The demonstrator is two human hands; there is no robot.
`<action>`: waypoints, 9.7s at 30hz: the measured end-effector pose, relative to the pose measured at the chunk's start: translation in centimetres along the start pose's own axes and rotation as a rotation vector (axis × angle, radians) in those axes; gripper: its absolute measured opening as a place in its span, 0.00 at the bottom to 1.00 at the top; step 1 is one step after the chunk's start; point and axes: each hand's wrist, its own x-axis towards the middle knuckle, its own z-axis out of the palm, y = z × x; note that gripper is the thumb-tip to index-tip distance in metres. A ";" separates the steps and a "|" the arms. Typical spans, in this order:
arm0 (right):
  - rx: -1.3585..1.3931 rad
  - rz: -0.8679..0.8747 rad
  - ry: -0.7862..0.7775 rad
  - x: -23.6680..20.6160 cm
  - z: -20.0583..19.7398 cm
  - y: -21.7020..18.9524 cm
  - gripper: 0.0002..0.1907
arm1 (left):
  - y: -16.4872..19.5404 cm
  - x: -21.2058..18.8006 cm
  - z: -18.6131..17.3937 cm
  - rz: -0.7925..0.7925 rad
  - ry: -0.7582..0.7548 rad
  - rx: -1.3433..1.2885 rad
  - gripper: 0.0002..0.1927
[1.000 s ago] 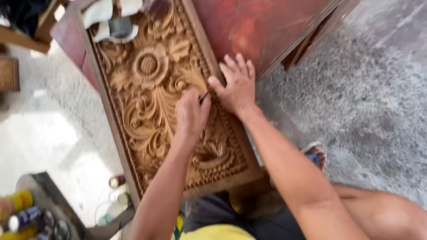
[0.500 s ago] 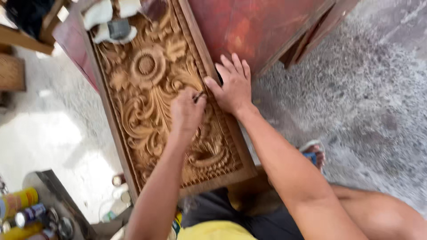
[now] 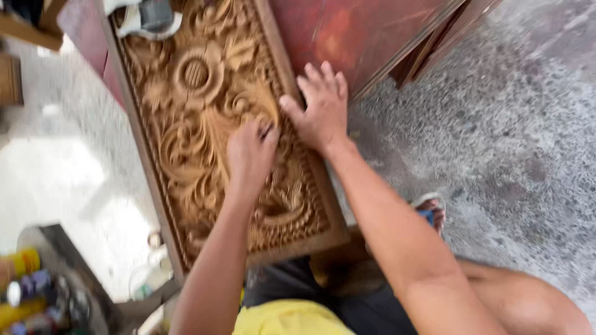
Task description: The person sits on the floor with an ornately carved wooden panel on their lap and sands its recessed floral surfaces by hand using small sanding blocks, repositioning the panel and rotating it to reach different areas, then sets it on the floor.
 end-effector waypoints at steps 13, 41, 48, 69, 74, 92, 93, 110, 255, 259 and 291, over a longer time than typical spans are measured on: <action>0.044 0.019 0.009 -0.1 0.6 -0.4 0.32 | -1.1 -0.9 -0.2 0.172 0.066 0.331 0.07; 0.038 0.056 0.032 -0.2 0.8 -1.6 0.32 | -3.2 -2.9 -6.1 0.289 -0.094 0.361 0.10; -0.016 0.030 0.014 0.0 1.2 -1.9 0.32 | -3.0 -1.3 -3.8 0.384 -0.118 0.396 0.09; -0.025 0.023 0.006 0.4 2.0 -1.4 0.33 | -4.3 -0.8 -4.8 0.473 -0.169 0.324 0.07; -0.034 0.035 -0.003 0.3 2.0 -2.0 0.33 | -3.4 -0.4 -4.7 0.268 -0.187 0.293 0.09; 0.005 0.050 0.021 -0.4 1.6 -0.7 0.33 | -3.6 -1.6 -4.7 0.274 -0.199 0.544 0.10; 0.001 0.040 0.028 -0.4 1.5 -0.7 0.33 | -3.7 -1.6 -4.3 0.342 -0.161 0.540 0.10; 0.006 0.036 0.014 -0.1 1.6 -1.4 0.32 | -5.4 -0.3 -8.8 0.680 -0.398 0.778 0.08; -0.081 -0.452 -0.332 -9.4 11.9 -10.1 0.12 | -27.8 -14.7 -23.9 -0.124 0.741 0.628 0.29; -0.046 -0.412 -0.297 -10.1 12.2 -10.0 0.10 | -27.5 -14.8 -23.9 -0.151 0.750 0.566 0.27; -0.316 -0.641 -0.763 -5.9 8.3 -9.1 0.15 | -26.4 -15.0 -23.5 -0.128 0.750 0.604 0.26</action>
